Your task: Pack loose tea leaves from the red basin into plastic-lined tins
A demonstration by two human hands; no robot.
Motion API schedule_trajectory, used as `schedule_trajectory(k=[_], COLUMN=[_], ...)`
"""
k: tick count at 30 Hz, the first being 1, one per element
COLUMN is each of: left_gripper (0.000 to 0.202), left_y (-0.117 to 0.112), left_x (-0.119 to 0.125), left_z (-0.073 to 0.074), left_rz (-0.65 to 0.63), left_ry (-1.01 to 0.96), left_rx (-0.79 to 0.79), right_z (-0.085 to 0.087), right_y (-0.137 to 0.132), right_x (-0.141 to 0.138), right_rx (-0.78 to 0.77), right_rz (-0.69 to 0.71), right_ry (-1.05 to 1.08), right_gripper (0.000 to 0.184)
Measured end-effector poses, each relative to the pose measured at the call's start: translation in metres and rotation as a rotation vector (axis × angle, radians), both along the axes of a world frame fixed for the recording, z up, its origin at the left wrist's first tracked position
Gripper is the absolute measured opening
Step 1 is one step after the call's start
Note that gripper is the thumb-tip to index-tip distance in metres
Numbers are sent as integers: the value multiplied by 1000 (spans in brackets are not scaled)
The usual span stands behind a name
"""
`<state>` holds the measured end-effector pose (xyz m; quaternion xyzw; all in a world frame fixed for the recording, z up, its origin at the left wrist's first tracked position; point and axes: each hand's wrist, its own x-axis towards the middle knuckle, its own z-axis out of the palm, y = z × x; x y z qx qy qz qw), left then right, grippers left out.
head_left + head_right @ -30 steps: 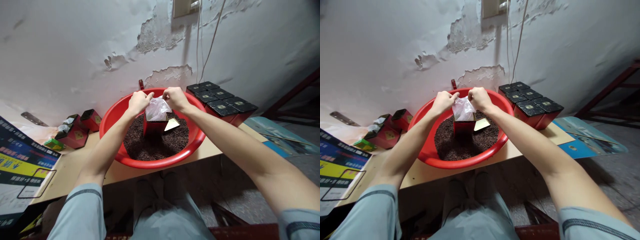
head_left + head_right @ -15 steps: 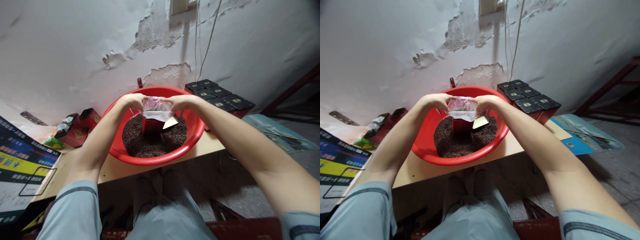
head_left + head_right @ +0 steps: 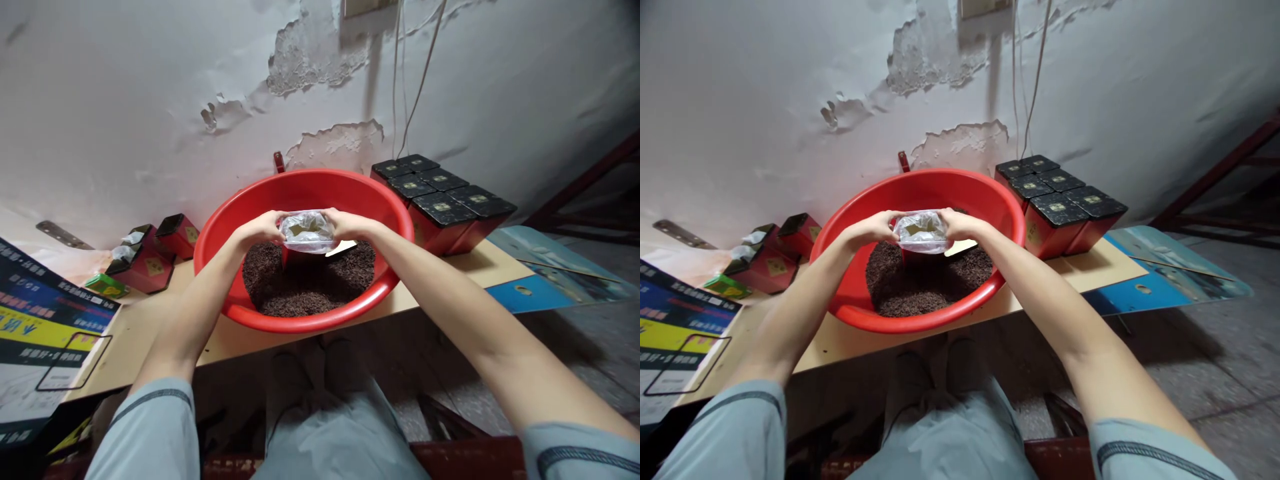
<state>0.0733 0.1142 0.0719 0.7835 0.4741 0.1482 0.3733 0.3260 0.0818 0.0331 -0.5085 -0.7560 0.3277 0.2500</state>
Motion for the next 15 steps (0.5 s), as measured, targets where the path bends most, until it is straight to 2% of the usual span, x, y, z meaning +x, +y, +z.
schedule_trajectory(k=[2, 6, 8, 11, 13, 15], left_gripper=[77, 61, 61, 63, 55, 46], left_y=[-1, -7, -10, -13, -15, -16], left_x=[-6, -13, -13, -7, -2, 1], left_z=[-9, -27, -35, -45, -50, -54], left_rz=[60, 130, 179, 265, 291, 316], left_ry=[-133, -292, -362, -417, -420, -420], left_rx=[-114, -311, -272, -85, -21, -24], right_z=[-4, -16, -22, -30, -38, -48], right_y=[3, 11, 15, 22, 26, 28], right_x=[0, 4, 8, 13, 13, 11], right_rx=[-42, -151, -187, -282, -330, -298], right_rz=[24, 46, 53, 88, 100, 80], right_ry=[43, 315, 391, 356, 308, 288], right_gripper=[86, 92, 99, 109, 116, 126])
